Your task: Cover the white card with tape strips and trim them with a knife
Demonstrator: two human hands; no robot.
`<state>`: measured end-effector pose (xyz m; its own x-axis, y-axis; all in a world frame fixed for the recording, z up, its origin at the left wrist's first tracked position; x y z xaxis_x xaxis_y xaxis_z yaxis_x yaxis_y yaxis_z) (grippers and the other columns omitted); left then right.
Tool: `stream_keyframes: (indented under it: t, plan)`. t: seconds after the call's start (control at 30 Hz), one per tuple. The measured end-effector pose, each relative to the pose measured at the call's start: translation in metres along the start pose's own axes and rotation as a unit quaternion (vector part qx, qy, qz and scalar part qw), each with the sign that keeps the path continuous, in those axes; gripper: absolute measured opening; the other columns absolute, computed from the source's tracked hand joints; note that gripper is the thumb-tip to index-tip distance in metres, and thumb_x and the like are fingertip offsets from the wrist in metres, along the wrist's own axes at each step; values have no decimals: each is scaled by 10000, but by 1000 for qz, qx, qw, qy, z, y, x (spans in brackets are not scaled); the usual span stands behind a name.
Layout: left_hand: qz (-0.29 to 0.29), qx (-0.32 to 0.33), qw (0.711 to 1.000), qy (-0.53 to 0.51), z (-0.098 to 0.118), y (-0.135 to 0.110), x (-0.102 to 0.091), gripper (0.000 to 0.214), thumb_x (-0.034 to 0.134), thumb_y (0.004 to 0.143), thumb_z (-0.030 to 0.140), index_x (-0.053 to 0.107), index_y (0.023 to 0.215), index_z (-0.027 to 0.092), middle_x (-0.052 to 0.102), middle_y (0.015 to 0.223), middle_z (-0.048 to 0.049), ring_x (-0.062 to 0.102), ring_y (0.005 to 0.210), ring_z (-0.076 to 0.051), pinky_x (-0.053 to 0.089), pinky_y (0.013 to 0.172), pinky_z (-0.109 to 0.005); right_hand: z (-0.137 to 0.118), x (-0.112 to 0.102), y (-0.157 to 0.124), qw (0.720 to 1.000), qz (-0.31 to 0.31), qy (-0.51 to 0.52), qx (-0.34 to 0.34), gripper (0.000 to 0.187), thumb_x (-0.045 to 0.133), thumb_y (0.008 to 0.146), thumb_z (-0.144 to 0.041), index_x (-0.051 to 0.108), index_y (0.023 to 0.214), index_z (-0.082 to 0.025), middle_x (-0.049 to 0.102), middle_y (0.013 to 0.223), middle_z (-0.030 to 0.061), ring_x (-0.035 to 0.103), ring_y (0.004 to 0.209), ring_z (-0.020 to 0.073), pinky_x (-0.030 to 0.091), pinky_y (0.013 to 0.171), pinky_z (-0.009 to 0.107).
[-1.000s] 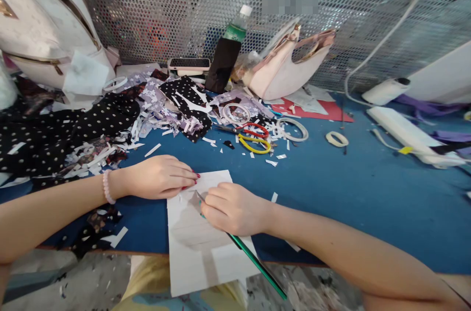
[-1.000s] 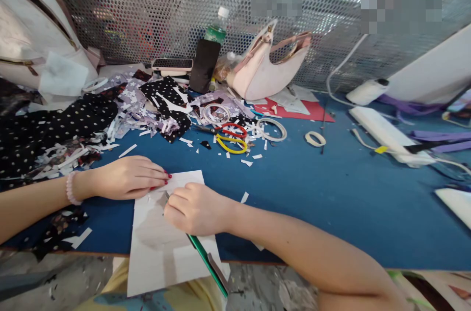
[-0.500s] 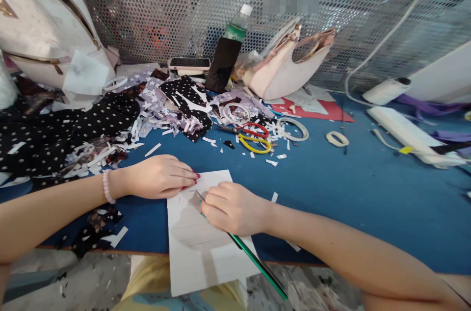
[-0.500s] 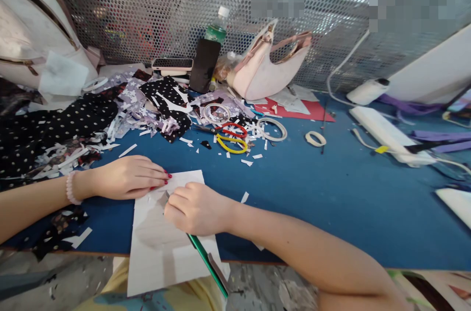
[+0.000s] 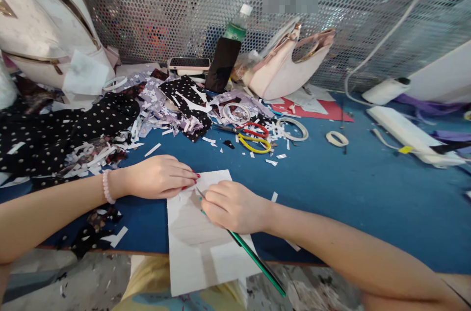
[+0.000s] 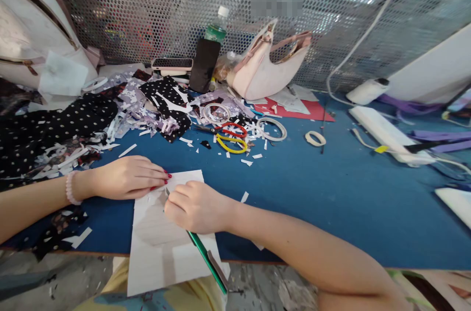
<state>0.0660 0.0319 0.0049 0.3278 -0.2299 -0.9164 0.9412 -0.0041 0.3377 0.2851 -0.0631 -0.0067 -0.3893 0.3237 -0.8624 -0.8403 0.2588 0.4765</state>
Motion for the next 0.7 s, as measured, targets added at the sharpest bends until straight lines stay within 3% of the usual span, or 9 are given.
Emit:
stream_keyframes:
  t: [0.7]
  plan:
    - [-6, 7, 1000, 23, 0, 0, 0, 321, 460, 1123, 214, 726, 1282, 130, 798, 1277, -150, 762, 1212, -229, 588, 981, -311, -1, -2, 3, 999, 31, 12, 3, 387, 385, 1055, -70, 629, 774, -175, 529, 684, 0, 462, 658, 165, 322, 596, 307]
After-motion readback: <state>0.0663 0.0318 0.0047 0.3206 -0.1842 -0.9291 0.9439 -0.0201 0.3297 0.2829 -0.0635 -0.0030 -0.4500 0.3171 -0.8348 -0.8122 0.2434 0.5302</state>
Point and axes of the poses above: each hand's wrist, its own y-axis towards the middle knuckle, its own x-axis out of the palm, z = x × y, the point moved 2 cm from there along y, towards the middle knuckle
